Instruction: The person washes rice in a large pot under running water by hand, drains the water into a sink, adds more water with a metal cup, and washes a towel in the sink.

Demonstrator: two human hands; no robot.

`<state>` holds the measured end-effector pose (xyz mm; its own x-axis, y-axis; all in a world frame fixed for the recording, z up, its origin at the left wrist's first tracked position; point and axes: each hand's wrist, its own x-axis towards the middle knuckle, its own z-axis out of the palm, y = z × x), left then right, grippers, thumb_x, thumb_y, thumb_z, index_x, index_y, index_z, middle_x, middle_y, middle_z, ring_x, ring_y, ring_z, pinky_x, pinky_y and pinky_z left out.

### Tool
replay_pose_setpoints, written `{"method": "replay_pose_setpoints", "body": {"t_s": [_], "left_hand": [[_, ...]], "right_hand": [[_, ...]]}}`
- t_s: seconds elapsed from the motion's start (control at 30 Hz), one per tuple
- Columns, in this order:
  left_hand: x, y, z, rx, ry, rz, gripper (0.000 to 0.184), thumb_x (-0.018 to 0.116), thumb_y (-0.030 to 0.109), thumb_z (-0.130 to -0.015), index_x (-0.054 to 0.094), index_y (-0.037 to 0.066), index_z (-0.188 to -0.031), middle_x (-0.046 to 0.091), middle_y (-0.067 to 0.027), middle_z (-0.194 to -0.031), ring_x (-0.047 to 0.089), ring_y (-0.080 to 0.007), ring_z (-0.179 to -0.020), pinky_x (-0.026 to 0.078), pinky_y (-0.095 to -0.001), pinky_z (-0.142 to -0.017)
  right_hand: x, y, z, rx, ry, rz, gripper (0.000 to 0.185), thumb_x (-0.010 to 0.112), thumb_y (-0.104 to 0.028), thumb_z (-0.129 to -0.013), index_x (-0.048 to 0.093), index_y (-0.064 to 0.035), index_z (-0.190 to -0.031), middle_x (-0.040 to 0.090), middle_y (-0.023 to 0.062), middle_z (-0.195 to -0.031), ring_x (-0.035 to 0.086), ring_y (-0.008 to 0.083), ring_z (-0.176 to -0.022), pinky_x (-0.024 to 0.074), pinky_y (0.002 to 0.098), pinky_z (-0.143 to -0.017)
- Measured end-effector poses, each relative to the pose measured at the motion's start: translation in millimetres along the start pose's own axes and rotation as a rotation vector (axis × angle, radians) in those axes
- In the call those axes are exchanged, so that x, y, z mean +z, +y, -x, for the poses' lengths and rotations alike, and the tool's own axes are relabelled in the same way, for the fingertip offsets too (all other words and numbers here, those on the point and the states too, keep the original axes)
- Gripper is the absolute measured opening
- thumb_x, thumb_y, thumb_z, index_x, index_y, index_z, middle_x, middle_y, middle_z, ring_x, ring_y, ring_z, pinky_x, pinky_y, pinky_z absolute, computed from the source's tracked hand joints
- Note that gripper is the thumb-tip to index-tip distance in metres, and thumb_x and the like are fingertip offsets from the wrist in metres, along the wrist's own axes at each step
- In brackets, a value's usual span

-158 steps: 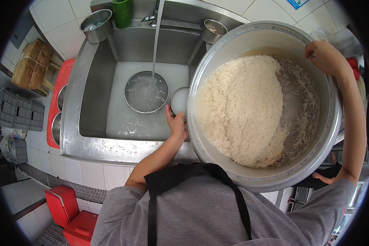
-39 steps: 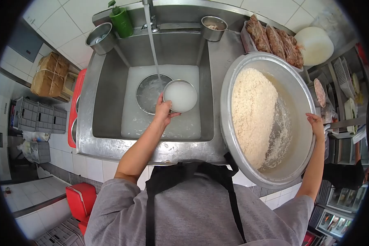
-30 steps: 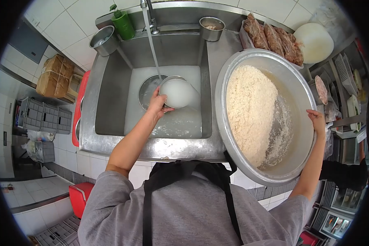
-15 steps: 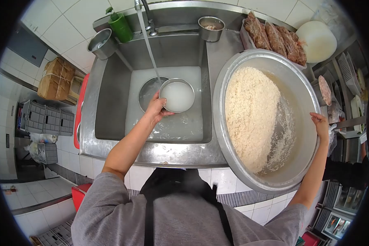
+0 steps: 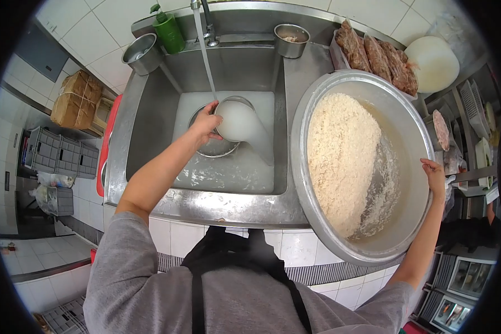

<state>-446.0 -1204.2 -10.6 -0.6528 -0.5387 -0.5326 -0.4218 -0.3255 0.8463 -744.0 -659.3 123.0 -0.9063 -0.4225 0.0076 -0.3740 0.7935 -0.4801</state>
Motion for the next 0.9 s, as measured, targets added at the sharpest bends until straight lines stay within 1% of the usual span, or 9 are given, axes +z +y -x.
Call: {"method": "replay_pose_setpoints", "body": {"t_s": [0.1,0.13,0.27,0.4,0.6,0.67,0.8,0.87,0.9], "left_hand": [[-7,18,5,-0.012,-0.014,-0.049,0.065,0.045,0.002,-0.068,0.025,0.015,-0.128,0.034,-0.0077,-0.126,0.046,-0.0305,-0.102,0.050,-0.0474,-0.065],[-9,22,5,0.010,-0.020,-0.084,0.065,0.046,0.002,-0.068,0.026,0.014,-0.128,0.035,-0.0077,-0.125,0.046,-0.0305,-0.101,0.050,-0.0466,-0.063],[-16,45,10,0.064,-0.057,-0.175,0.065,0.048,0.003,-0.066,0.029,0.015,-0.127,0.038,-0.0078,-0.122,0.048,-0.0300,-0.100,0.052,-0.0438,-0.057],[-18,66,23,0.080,-0.048,-0.185,0.065,0.049,0.003,-0.065,0.030,0.015,-0.127,0.040,-0.0076,-0.120,0.050,-0.0293,-0.097,0.052,-0.0415,-0.053],[-17,85,37,0.151,-0.039,-0.205,0.064,0.048,0.003,-0.066,0.031,0.016,-0.126,0.041,-0.0079,-0.119,0.052,-0.0285,-0.093,0.052,-0.0421,-0.053],[-14,89,42,0.183,-0.015,-0.198,0.064,0.045,0.001,-0.064,0.035,0.019,-0.124,0.045,-0.0084,-0.111,0.054,-0.0264,-0.090,0.053,-0.0439,-0.057],[-12,97,46,0.209,-0.008,-0.218,0.063,0.045,0.000,-0.064,0.035,0.019,-0.123,0.047,-0.0082,-0.109,0.054,-0.0265,-0.089,0.053,-0.0440,-0.057],[-12,105,48,0.222,-0.015,-0.211,0.063,0.045,0.000,-0.064,0.035,0.019,-0.123,0.047,-0.0083,-0.107,0.055,-0.0268,-0.088,0.053,-0.0440,-0.057],[-12,109,49,0.229,-0.015,-0.218,0.063,0.045,0.000,-0.064,0.035,0.019,-0.123,0.047,-0.0083,-0.107,0.055,-0.0268,-0.088,0.053,-0.0440,-0.057]], "right_hand": [[0,5,-2,-0.006,0.000,-0.008,0.019,0.053,-0.002,-0.074,0.062,-0.0005,-0.091,0.061,0.0085,-0.089,0.055,0.0145,-0.083,0.0403,0.0232,-0.076],[0,6,-2,-0.015,-0.004,-0.015,0.019,0.054,-0.003,-0.074,0.062,-0.0012,-0.091,0.062,0.0072,-0.088,0.055,0.0127,-0.081,0.0405,0.0222,-0.074],[0,9,-2,-0.030,0.016,-0.018,0.019,0.054,-0.003,-0.073,0.062,-0.0014,-0.090,0.061,0.0061,-0.083,0.054,0.0117,-0.077,0.0407,0.0218,-0.071],[-1,5,1,-0.056,0.029,-0.006,0.020,0.055,-0.003,-0.072,0.063,-0.0019,-0.090,0.061,0.0048,-0.076,0.053,0.0100,-0.069,0.0408,0.0214,-0.065],[-1,-1,5,-0.050,0.088,0.041,0.020,0.056,-0.003,-0.070,0.064,-0.0041,-0.088,0.060,0.0051,-0.073,0.054,0.0108,-0.068,0.0414,0.0221,-0.063],[-1,1,4,-0.053,0.088,0.073,0.021,0.056,-0.003,-0.070,0.064,-0.0050,-0.088,0.061,0.0053,-0.073,0.054,0.0112,-0.068,0.0416,0.0222,-0.063],[0,-4,11,-0.024,0.095,0.087,0.021,0.057,-0.003,-0.069,0.064,-0.0058,-0.088,0.061,0.0059,-0.074,0.055,0.0116,-0.068,0.0416,0.0223,-0.064],[-1,-8,12,0.028,0.066,0.080,0.020,0.057,-0.004,-0.069,0.064,-0.0061,-0.088,0.062,0.0106,-0.078,0.057,0.0177,-0.073,0.0425,0.0263,-0.068],[0,-4,11,0.029,0.073,0.073,0.020,0.057,-0.004,-0.069,0.064,-0.0061,-0.088,0.062,0.0106,-0.078,0.057,0.0177,-0.073,0.0425,0.0263,-0.068]]}}
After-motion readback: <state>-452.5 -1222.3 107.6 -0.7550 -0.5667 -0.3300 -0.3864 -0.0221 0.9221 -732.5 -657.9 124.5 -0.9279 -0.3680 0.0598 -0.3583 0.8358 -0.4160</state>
